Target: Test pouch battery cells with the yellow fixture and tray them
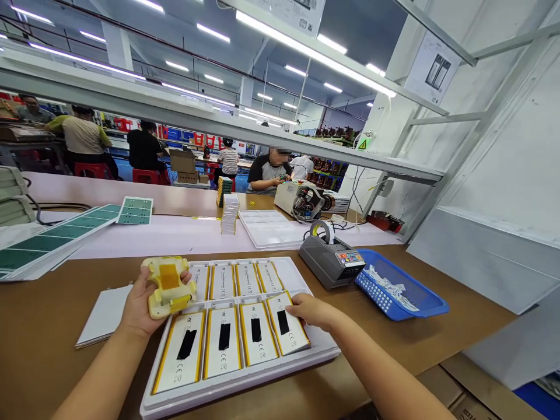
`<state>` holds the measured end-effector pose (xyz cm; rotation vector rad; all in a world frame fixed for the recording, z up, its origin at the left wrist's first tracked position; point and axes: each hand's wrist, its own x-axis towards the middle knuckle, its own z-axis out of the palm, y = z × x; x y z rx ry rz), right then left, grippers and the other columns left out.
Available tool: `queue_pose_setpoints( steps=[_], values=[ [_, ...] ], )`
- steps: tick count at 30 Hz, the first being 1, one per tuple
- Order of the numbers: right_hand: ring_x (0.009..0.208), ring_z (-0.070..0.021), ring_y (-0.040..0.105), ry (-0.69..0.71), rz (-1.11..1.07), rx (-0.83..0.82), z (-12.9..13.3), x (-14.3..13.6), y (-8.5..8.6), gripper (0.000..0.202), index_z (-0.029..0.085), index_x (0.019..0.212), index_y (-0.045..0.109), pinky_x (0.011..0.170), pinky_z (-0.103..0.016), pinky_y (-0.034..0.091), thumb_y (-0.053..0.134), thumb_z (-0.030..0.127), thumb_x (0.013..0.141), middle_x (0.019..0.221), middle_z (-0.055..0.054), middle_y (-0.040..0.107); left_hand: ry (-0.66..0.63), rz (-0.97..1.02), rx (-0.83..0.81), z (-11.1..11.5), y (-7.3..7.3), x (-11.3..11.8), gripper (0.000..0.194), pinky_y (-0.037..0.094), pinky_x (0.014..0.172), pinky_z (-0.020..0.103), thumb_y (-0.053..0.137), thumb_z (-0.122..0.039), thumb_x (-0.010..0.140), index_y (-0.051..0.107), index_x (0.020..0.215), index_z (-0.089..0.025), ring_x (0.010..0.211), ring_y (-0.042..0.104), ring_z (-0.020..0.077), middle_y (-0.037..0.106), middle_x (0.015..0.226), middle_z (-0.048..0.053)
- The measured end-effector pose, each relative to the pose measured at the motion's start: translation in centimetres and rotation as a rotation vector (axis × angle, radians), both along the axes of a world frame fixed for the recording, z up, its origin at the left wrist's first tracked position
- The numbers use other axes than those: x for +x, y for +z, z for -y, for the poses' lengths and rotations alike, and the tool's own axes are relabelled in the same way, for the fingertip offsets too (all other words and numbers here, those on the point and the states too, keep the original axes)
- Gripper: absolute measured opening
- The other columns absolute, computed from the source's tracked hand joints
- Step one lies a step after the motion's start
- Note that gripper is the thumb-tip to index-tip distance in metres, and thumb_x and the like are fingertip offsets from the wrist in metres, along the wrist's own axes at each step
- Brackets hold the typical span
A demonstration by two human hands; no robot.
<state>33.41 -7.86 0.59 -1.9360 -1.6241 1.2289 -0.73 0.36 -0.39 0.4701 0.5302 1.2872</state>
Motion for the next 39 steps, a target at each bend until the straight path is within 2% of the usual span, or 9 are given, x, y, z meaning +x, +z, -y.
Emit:
queue_pose_setpoints(
  steps=[4, 7, 13, 17, 19, 22, 26, 29, 39],
  values=[
    [0.053, -0.0075, 0.039, 0.008, -0.170, 0.107, -1.3, -1.2, 4.1, 0.030, 0.014, 0.070, 0.051, 0.050, -0.020, 0.030, 0.059, 0.043, 0.065, 0.060, 0.003, 0.046, -0.078, 0.065, 0.060, 0.9, 0.6, 0.5, 0.057, 0.049, 0.071, 0.047, 0.039, -0.054, 0.078, 0.052, 0.113, -0.010, 0.086, 0.061, 0.0289, 0.065, 0.091, 0.018],
    [0.055, -0.0079, 0.041, 0.058, -0.256, 0.222, -4.3, -5.1, 6.2, 0.030, 0.015, 0.075, 0.054, 0.052, -0.020, 0.032, 0.056, 0.044, 0.068, 0.064, 0.002, 0.050, -0.181, 0.138, 0.100, 1.6, 1.3, 1.4, 0.054, 0.048, 0.073, 0.046, 0.038, -0.052, 0.079, 0.053, 0.113, -0.012, 0.085, 0.061, 0.0278, 0.065, 0.090, 0.015],
    [0.054, -0.0091, 0.044, 0.201, -0.001, 0.342, -10.0, -16.2, 5.7, 0.023, 0.012, 0.079, 0.058, 0.051, -0.021, 0.034, 0.047, 0.032, 0.079, 0.064, -0.001, 0.056, -0.278, 0.172, 0.131, 2.0, 0.9, 2.1, 0.046, 0.044, 0.081, 0.046, 0.039, -0.044, 0.082, 0.053, 0.112, -0.012, 0.091, 0.060, 0.0280, 0.065, 0.097, 0.014],
    [0.057, -0.0114, 0.049, 0.328, 0.036, 0.353, -9.9, -19.1, 5.3, 0.026, 0.014, 0.080, 0.061, 0.050, -0.021, 0.033, 0.056, 0.039, 0.074, 0.067, -0.003, 0.060, -0.225, 0.166, 0.095, 1.7, 0.3, 1.9, 0.041, 0.043, 0.081, 0.046, 0.041, -0.043, 0.081, 0.057, 0.106, -0.015, 0.088, 0.061, 0.0274, 0.067, 0.093, 0.011],
    [0.061, -0.0126, 0.051, 0.371, 0.159, 0.422, -9.2, -18.3, 5.4, 0.028, 0.016, 0.081, 0.062, 0.051, -0.022, 0.032, 0.051, 0.042, 0.077, 0.071, -0.003, 0.062, -0.220, 0.187, 0.097, 1.8, 0.3, 1.8, 0.042, 0.043, 0.081, 0.046, 0.041, -0.046, 0.081, 0.057, 0.105, -0.015, 0.088, 0.061, 0.0274, 0.067, 0.092, 0.011],
    [0.072, -0.0159, 0.054, 0.270, 0.492, 0.534, -8.8, -14.6, 5.7, 0.031, 0.020, 0.084, 0.061, 0.054, -0.023, 0.031, 0.041, 0.044, 0.082, 0.085, -0.005, 0.065, -0.243, 0.227, 0.129, 2.0, 0.6, 1.7, 0.054, 0.043, 0.081, 0.048, 0.040, -0.054, 0.078, 0.053, 0.112, -0.013, 0.093, 0.058, 0.0303, 0.064, 0.098, 0.015],
    [0.081, -0.0181, 0.056, 0.146, 0.859, 0.434, -9.6, -7.4, 5.0, 0.021, 0.021, 0.089, 0.060, 0.057, -0.024, 0.032, 0.046, 0.035, 0.080, 0.093, -0.005, 0.064, -0.191, 0.223, 0.107, 1.9, 0.8, 1.6, 0.059, 0.046, 0.077, 0.048, 0.041, -0.057, 0.076, 0.052, 0.114, -0.013, 0.091, 0.059, 0.0306, 0.063, 0.098, 0.016],
    [0.084, -0.0201, 0.057, 0.144, 0.969, 0.352, -10.0, -3.5, 3.7, 0.018, 0.019, 0.088, 0.061, 0.060, -0.025, 0.035, 0.048, 0.026, 0.079, 0.094, -0.008, 0.064, -0.133, 0.200, 0.062, 1.6, 0.7, 1.7, 0.060, 0.048, 0.074, 0.048, 0.042, -0.058, 0.075, 0.053, 0.112, -0.012, 0.087, 0.061, 0.0304, 0.064, 0.094, 0.016],
    [0.097, -0.0257, 0.054, 0.141, 0.946, 0.366, -10.7, -2.1, 0.9, 0.019, 0.012, 0.088, 0.062, 0.079, -0.033, 0.036, 0.047, 0.011, 0.077, 0.099, -0.017, 0.062, -0.062, 0.090, -0.031, 1.4, 0.7, 1.7, 0.063, 0.049, 0.070, 0.048, 0.039, -0.062, 0.073, 0.054, 0.110, -0.013, 0.082, 0.062, 0.0294, 0.065, 0.089, 0.016]
  ],
)
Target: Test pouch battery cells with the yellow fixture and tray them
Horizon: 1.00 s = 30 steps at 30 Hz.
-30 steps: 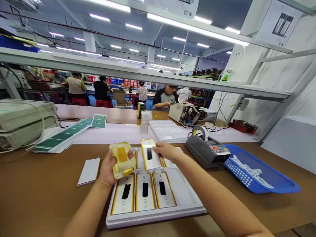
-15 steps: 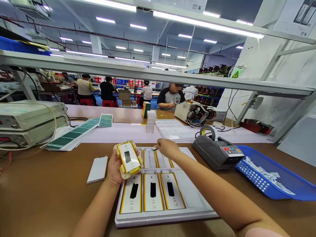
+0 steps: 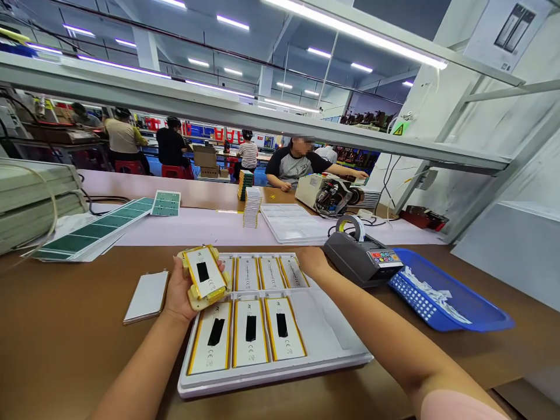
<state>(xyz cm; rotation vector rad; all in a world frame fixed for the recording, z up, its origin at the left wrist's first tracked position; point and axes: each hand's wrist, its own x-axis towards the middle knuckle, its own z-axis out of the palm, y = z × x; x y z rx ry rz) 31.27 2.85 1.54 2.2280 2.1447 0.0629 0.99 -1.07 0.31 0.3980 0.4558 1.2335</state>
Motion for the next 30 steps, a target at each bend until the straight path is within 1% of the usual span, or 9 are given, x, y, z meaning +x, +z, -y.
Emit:
queue_pose_setpoints(
  steps=[3, 8, 11, 13, 17, 21, 25, 27, 30],
  values=[
    [0.093, -0.0244, 0.055, -0.039, -0.100, -0.020, -0.6, 0.9, -0.3, 0.017, 0.013, 0.084, 0.062, 0.074, -0.031, 0.037, 0.047, 0.019, 0.079, 0.095, -0.015, 0.062, -0.002, 0.025, 0.011, 0.0, 0.0, 0.1, 0.061, 0.049, 0.071, 0.047, 0.041, -0.061, 0.073, 0.055, 0.108, -0.013, 0.083, 0.061, 0.0289, 0.065, 0.091, 0.016],
    [0.059, -0.0123, 0.054, -0.083, -0.378, -0.148, -1.2, 1.5, -0.8, 0.046, 0.014, 0.080, 0.060, 0.052, -0.023, 0.036, 0.024, 0.042, 0.089, 0.073, -0.007, 0.061, -0.039, 0.043, 0.014, -0.1, -0.1, 0.0, 0.062, 0.049, 0.069, 0.049, 0.041, -0.062, 0.073, 0.055, 0.107, -0.012, 0.082, 0.061, 0.0303, 0.064, 0.090, 0.017],
    [0.046, -0.0084, 0.044, -0.087, -0.512, -0.247, -1.2, 0.9, -0.4, 0.037, 0.014, 0.077, 0.059, 0.044, -0.021, 0.030, 0.036, 0.043, 0.085, 0.058, -0.001, 0.054, -0.038, 0.065, 0.005, -0.1, -0.4, -0.1, 0.062, 0.049, 0.070, 0.048, 0.042, -0.062, 0.072, 0.055, 0.107, -0.012, 0.083, 0.061, 0.0301, 0.065, 0.091, 0.017],
    [0.042, -0.0075, 0.038, -0.097, -0.557, -0.281, -1.3, 0.2, 0.8, 0.030, 0.013, 0.072, 0.057, 0.042, -0.021, 0.027, 0.046, 0.041, 0.080, 0.050, 0.002, 0.047, -0.038, 0.085, 0.005, 0.0, -0.6, -0.2, 0.061, 0.049, 0.070, 0.046, 0.042, -0.061, 0.072, 0.056, 0.105, -0.013, 0.083, 0.062, 0.0295, 0.065, 0.090, 0.015],
    [0.044, -0.0069, 0.035, -0.016, -0.769, -0.235, -1.3, -4.0, 4.3, 0.027, 0.015, 0.069, 0.053, 0.044, -0.021, 0.028, 0.050, 0.039, 0.078, 0.049, 0.004, 0.044, -0.095, 0.133, 0.048, 0.3, -0.5, 0.0, 0.060, 0.048, 0.072, 0.046, 0.041, -0.061, 0.073, 0.057, 0.104, -0.011, 0.079, 0.062, 0.0283, 0.065, 0.086, 0.015],
    [0.053, -0.0085, 0.045, 0.216, -0.985, -0.260, -0.6, -12.1, 5.6, 0.021, 0.014, 0.077, 0.057, 0.050, -0.021, 0.034, 0.054, 0.035, 0.077, 0.066, -0.001, 0.057, -0.137, 0.155, 0.092, 0.5, -0.4, 0.1, 0.062, 0.048, 0.072, 0.046, 0.040, -0.062, 0.073, 0.057, 0.104, -0.011, 0.080, 0.062, 0.0291, 0.065, 0.086, 0.015],
    [0.060, -0.0115, 0.050, 0.320, -0.806, -0.187, 0.3, -18.4, 5.1, 0.031, 0.011, 0.083, 0.058, 0.051, -0.021, 0.035, 0.051, 0.041, 0.078, 0.078, -0.007, 0.062, -0.064, 0.157, 0.097, 0.5, -0.6, -0.2, 0.055, 0.048, 0.071, 0.043, 0.039, -0.058, 0.076, 0.059, 0.100, -0.014, 0.082, 0.062, 0.0285, 0.067, 0.084, 0.012],
    [0.063, -0.0131, 0.052, 0.406, -0.680, -0.167, 1.1, -19.3, 5.1, 0.034, 0.013, 0.086, 0.059, 0.052, -0.022, 0.034, 0.049, 0.044, 0.079, 0.082, -0.007, 0.064, -0.038, 0.172, 0.115, 0.4, -0.7, -0.3, 0.054, 0.049, 0.070, 0.041, 0.038, -0.058, 0.076, 0.059, 0.100, -0.015, 0.083, 0.062, 0.0277, 0.067, 0.084, 0.011],
    [0.069, -0.0156, 0.055, 0.466, -0.461, -0.097, 2.7, -18.7, 5.8, 0.033, 0.018, 0.088, 0.059, 0.054, -0.022, 0.032, 0.043, 0.046, 0.081, 0.086, -0.005, 0.064, -0.056, 0.186, 0.144, 0.5, -0.5, -0.4, 0.058, 0.049, 0.071, 0.041, 0.039, -0.060, 0.075, 0.057, 0.105, -0.014, 0.085, 0.061, 0.0281, 0.066, 0.088, 0.012]
  ],
)
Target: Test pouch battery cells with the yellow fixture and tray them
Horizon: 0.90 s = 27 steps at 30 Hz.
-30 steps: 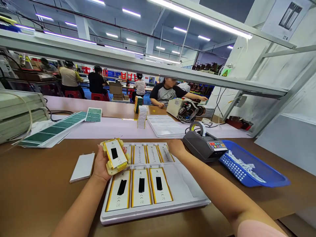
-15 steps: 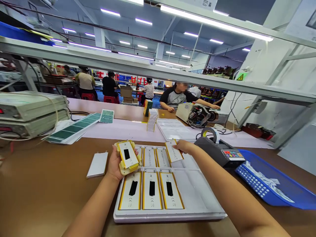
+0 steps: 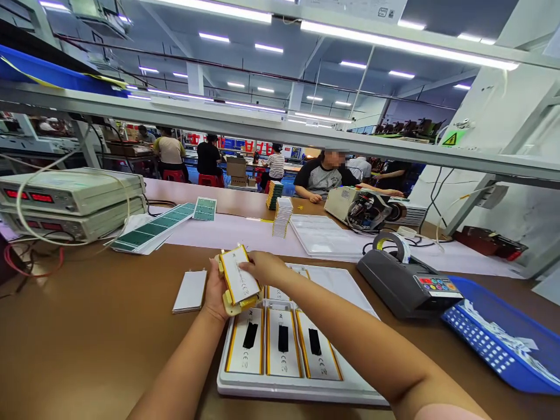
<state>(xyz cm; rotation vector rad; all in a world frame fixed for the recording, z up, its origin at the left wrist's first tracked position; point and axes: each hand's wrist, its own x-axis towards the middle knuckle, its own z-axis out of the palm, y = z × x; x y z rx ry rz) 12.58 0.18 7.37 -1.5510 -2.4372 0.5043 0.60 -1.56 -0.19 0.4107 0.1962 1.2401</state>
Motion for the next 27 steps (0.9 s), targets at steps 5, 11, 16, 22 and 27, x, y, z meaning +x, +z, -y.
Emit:
queue_pose_setpoints(
  steps=[5, 11, 16, 22, 27],
  values=[
    [0.076, -0.0176, 0.055, -0.144, 0.163, 0.250, 2.3, 4.1, 0.2, 0.037, 0.021, 0.087, 0.056, 0.057, -0.024, 0.027, 0.027, 0.043, 0.088, 0.086, -0.005, 0.064, -0.021, -0.002, 0.038, 0.2, 0.4, -0.5, 0.070, 0.045, 0.075, 0.050, 0.039, -0.068, 0.068, 0.053, 0.111, -0.015, 0.091, 0.058, 0.0328, 0.063, 0.096, 0.015],
    [0.065, -0.0149, 0.051, -0.349, 0.127, 0.174, 1.7, 11.0, -4.3, 0.031, 0.020, 0.072, 0.051, 0.052, -0.024, 0.022, 0.031, 0.039, 0.087, 0.071, -0.003, 0.060, 0.096, -0.037, 0.083, -0.1, 0.6, -1.7, 0.061, 0.044, 0.078, 0.050, 0.042, -0.061, 0.073, 0.052, 0.111, -0.015, 0.089, 0.059, 0.0300, 0.062, 0.098, 0.016],
    [0.060, -0.0130, 0.046, -0.478, -0.013, 0.226, 0.4, 13.8, -8.2, 0.030, 0.020, 0.070, 0.047, 0.051, -0.023, 0.021, 0.029, 0.038, 0.088, 0.066, 0.000, 0.057, 0.298, -0.159, -0.054, -0.7, 1.0, -2.7, 0.032, 0.047, 0.079, 0.043, 0.052, -0.019, 0.071, 0.055, 0.103, -0.016, 0.083, 0.060, 0.0228, 0.064, 0.092, 0.012],
    [0.058, -0.0119, 0.045, -0.418, -0.219, 0.193, 0.1, 13.7, -9.5, 0.029, 0.021, 0.070, 0.046, 0.051, -0.022, 0.025, 0.030, 0.039, 0.086, 0.062, 0.002, 0.052, 0.499, -0.215, -0.139, -2.1, 1.9, -5.4, 0.028, 0.050, 0.065, 0.035, 0.049, -0.012, 0.063, 0.056, 0.088, -0.022, 0.064, 0.058, 0.0167, 0.061, 0.071, 0.001],
    [0.059, -0.0125, 0.045, -0.356, -0.370, 0.177, 0.2, 14.0, -9.8, 0.029, 0.020, 0.067, 0.046, 0.053, -0.022, 0.029, 0.033, 0.041, 0.083, 0.061, 0.002, 0.051, 0.732, -0.340, -0.198, -1.3, 3.3, -7.5, 0.014, 0.049, 0.070, 0.035, 0.057, -0.017, 0.065, 0.053, 0.078, -0.020, 0.071, 0.058, 0.0164, 0.058, 0.071, 0.001]
  ],
)
